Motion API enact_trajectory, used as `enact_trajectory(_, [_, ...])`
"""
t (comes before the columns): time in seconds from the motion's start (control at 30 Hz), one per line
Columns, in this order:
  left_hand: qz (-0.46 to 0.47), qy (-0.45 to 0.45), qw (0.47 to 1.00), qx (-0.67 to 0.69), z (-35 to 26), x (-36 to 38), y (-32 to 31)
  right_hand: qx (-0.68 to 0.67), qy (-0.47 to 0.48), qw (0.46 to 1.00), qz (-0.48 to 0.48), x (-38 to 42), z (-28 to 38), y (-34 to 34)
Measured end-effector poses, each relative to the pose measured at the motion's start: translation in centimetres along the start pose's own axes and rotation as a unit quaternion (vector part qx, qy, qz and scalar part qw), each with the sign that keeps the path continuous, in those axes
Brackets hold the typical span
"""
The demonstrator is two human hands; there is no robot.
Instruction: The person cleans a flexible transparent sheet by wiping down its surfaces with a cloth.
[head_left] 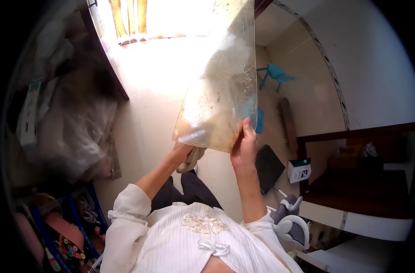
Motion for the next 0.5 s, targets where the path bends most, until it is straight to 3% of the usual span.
enact_trajectory(0.07, [-0.007,-0.015,0.993,0.121,-3.5,0.2,-4.6,0.079,0.023,0.988,0.128,-0.4,-2.0,0.5])
enact_trajectory(0.1, [-0.009,-0.023,0.983,0.180,-5.3,0.2,-7.0,0.162,0.032,0.983,0.081,-0.3,-2.3,0.8])
enact_trajectory(0.13, [-0.002,0.066,0.968,0.240,-4.6,0.5,-8.4,0.158,0.059,0.984,0.056,-0.7,-2.3,1.1])
enact_trajectory(0.2, [0.022,-0.034,0.995,0.087,-4.2,0.4,-8.3,0.169,0.180,0.969,-0.023,-1.0,-0.4,1.6])
enact_trajectory(0.23, [-0.006,-0.018,0.998,-0.059,-5.3,1.7,-9.9,0.172,0.220,0.959,-0.050,-1.0,0.3,1.8])
enact_trajectory(0.3, [0.044,-0.062,0.987,-0.140,-5.2,2.7,-10.6,0.353,0.300,0.881,-0.096,-0.1,2.7,2.5])
enact_trajectory(0.33, [0.091,-0.113,0.966,-0.213,-5.4,3.3,-11.9,0.352,0.302,0.880,-0.101,0.0,2.9,2.7])
enact_trajectory(0.37, [0.069,-0.123,0.959,-0.247,-5.1,4.1,-11.9,0.374,0.295,0.875,-0.091,-0.1,2.8,2.6])
enact_trajectory(0.4, [0.074,-0.121,0.958,-0.249,-4.8,3.6,-12.0,0.393,0.287,0.870,-0.083,-0.2,2.7,2.6])
enact_trajectory(0.47, [0.005,-0.015,0.992,-0.126,-3.1,1.7,-9.7,0.385,0.262,0.881,-0.084,-0.2,1.8,3.0])
enact_trajectory(0.5, [0.003,0.007,0.999,-0.045,-3.9,1.0,-9.7,0.403,0.299,0.862,-0.077,0.8,2.0,2.1])
Point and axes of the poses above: each hand's wrist, its own x-axis away from the middle knuckle, its own y-axis out of the back of the hand, z = x × y, the point moved 9 cm from there along -x, towards the middle knuckle, and after that the axes turned 9 degrees about x, right-handed, at the moved point
